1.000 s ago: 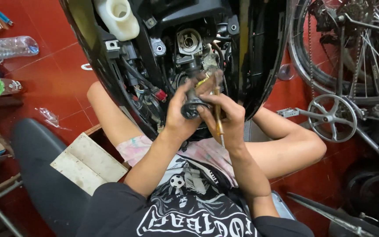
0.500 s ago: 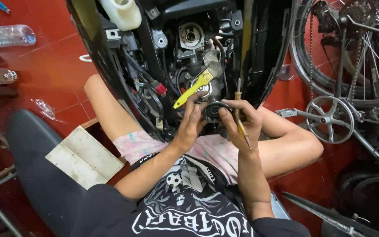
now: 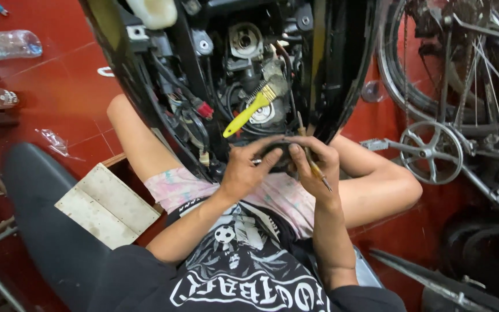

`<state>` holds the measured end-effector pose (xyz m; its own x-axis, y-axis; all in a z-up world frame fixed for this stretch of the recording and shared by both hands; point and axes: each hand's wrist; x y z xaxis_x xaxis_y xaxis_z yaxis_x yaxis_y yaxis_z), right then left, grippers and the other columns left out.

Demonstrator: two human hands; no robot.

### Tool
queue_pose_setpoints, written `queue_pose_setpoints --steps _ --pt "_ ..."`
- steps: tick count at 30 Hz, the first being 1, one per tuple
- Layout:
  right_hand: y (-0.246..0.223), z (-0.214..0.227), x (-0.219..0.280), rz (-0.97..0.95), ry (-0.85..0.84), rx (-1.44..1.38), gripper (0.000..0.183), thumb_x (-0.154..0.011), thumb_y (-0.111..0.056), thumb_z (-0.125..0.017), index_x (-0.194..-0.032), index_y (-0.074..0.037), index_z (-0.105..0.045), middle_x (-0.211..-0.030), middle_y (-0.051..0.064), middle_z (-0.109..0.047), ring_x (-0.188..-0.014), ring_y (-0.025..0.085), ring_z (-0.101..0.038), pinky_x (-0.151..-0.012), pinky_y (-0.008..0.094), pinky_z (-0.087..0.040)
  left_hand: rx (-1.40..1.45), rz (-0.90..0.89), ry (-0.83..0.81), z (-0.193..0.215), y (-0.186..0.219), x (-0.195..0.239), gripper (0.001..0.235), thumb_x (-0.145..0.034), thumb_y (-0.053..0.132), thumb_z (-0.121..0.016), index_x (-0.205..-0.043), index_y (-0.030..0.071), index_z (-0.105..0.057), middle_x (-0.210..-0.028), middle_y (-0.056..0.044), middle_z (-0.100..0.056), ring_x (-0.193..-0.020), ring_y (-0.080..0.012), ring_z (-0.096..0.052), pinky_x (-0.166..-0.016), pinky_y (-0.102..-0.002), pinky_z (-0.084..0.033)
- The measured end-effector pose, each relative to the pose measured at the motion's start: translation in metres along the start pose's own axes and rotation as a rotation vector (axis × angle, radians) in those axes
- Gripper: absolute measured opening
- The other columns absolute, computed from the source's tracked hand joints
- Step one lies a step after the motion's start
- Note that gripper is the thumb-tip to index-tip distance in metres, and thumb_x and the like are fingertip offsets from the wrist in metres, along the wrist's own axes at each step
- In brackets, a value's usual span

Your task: Cleaning and inspecting internal components of a motorcycle engine, specifically around the carburetor area, using a brush and small tools.

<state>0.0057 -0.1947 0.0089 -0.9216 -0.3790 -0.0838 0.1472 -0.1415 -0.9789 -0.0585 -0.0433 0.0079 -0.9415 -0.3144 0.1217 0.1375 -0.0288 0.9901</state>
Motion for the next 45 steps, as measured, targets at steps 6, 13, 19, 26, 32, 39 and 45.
queue_pose_setpoints --steps 6,13,19,26,32,39,45 --pt "-0.001 -0.003 0.001 -0.003 0.044 -0.036 0.014 -0.1 -0.004 -0.065 -0.104 0.002 -0.077 -0.045 0.007 -0.056 -0.049 0.009 -0.06 -0.053 0.023 -0.051 -0.014 0.014 -0.024 0.006 -0.015 0.004 0.027 -0.1 0.032 -0.064 -0.115 0.015 -0.078 -0.092 -0.01 -0.08 -0.098 -0.0259 -0.075 -0.082 -0.036 -0.061" --pt "-0.001 -0.004 0.002 -0.017 0.07 -0.022 0.014 -0.101 -0.007 -0.066 -0.1 0.001 -0.077 -0.044 0.006 -0.055 -0.047 0.009 -0.058 -0.052 0.024 -0.05 -0.023 -0.055 -0.021 0.008 -0.019 -0.001 0.033 -0.107 0.029 -0.053 -0.114 0.01 -0.079 -0.071 -0.017 -0.074 -0.084 -0.0239 -0.073 -0.065 -0.04 -0.058" --pt "-0.004 -0.006 0.002 0.02 0.081 0.053 0.016 -0.102 -0.008 -0.063 -0.095 0.0 -0.076 -0.042 0.008 -0.052 -0.043 0.012 -0.057 -0.049 0.023 -0.047 -0.076 -0.121 -0.006 0.008 -0.015 -0.003 0.034 -0.107 0.03 -0.05 -0.11 0.011 -0.079 -0.056 -0.015 -0.063 -0.064 -0.0085 -0.061 -0.054 -0.035 -0.052" --pt "-0.016 -0.008 0.003 0.125 0.129 0.237 0.014 -0.101 -0.011 -0.067 -0.092 -0.006 -0.077 -0.048 0.007 -0.048 -0.042 0.017 -0.051 -0.046 0.028 -0.044 -0.099 -0.215 0.006 0.012 0.004 -0.005 0.038 -0.107 0.029 -0.05 -0.084 0.009 -0.073 -0.045 -0.009 -0.047 -0.045 -0.0142 -0.051 -0.047 -0.029 -0.043" --pt "-0.019 -0.008 0.008 0.096 0.097 0.143 0.012 -0.099 -0.011 -0.067 -0.094 -0.005 -0.077 -0.047 0.004 -0.057 -0.043 0.015 -0.058 -0.046 0.025 -0.047 -0.056 -0.231 -0.043 0.019 0.003 -0.005 0.042 -0.108 0.029 -0.047 -0.077 0.011 -0.068 -0.044 -0.005 -0.044 -0.043 -0.0114 -0.044 -0.047 -0.026 -0.04" --pt "-0.021 -0.004 0.006 0.07 0.038 0.045 0.013 -0.098 -0.005 -0.065 -0.102 -0.003 -0.077 -0.048 0.006 -0.061 -0.044 0.013 -0.061 -0.047 0.026 -0.05 -0.029 -0.235 -0.092 0.02 0.01 -0.005 0.04 -0.109 0.027 -0.045 -0.085 0.007 -0.07 -0.049 -0.009 -0.048 -0.047 -0.0115 -0.046 -0.049 -0.028 -0.041" --pt "-0.012 -0.002 0.005 0.112 -0.012 -0.007 0.016 -0.1 -0.007 -0.062 -0.105 -0.001 -0.076 -0.052 0.007 -0.064 -0.044 0.016 -0.063 -0.046 0.026 -0.051 -0.02 -0.227 -0.115 0.02 0.012 -0.006 0.037 -0.108 0.025 -0.044 -0.102 0.005 -0.075 -0.054 -0.014 -0.058 -0.049 -0.0193 -0.057 -0.055 -0.032 -0.049"
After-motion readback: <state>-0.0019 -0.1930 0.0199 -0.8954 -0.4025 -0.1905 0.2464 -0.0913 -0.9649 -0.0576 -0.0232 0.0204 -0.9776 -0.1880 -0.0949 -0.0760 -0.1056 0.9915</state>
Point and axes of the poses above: each hand's wrist, its own x-axis away from the middle knuckle, its own z-axis out of the back of the hand, y = z × x
